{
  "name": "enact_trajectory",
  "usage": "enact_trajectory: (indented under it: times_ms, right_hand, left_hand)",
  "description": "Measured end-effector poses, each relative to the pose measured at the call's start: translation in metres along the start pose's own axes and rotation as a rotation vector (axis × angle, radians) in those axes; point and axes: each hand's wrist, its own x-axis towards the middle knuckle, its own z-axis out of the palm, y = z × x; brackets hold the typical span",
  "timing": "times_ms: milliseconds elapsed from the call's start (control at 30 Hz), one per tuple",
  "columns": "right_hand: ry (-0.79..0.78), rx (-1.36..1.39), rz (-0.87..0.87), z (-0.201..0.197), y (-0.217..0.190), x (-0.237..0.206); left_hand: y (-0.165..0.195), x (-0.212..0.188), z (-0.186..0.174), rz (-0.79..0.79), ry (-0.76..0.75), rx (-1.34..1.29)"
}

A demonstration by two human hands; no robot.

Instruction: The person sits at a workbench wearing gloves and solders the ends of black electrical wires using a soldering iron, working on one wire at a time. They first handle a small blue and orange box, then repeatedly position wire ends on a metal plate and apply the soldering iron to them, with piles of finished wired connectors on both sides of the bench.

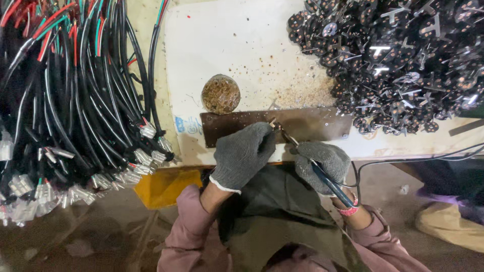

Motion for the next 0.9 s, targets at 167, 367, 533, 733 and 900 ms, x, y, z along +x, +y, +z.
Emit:
enact_trajectory:
  times_ms: [167,367,533,733,900]
  right_hand:
    - [-0.015,0.027,0.003,-0.001,-0.003,0.005]
    - [-0.059,0.130,-0.024,0.000,0.004,0.007]
    - [-0.042,0.136,-0.021,0.001,0.004,0.005]
    - [0.020,0.052,0.007,0.001,-0.003,0.008]
    - [0.017,0.040,0.016,0.001,-0.009,0.009]
  left_hand:
    - [0.001,0.000,0.000,-0.024,0.011,0.005]
    - [0.004,0.000,0.007,-0.015,0.073,0.048]
    - [0.006,0.000,0.014,0.066,0.087,0.189]
    - [0.006,0.001,0.016,0.021,0.045,0.214]
    - [0.006,0.004,0.010,0.051,0.003,0.147]
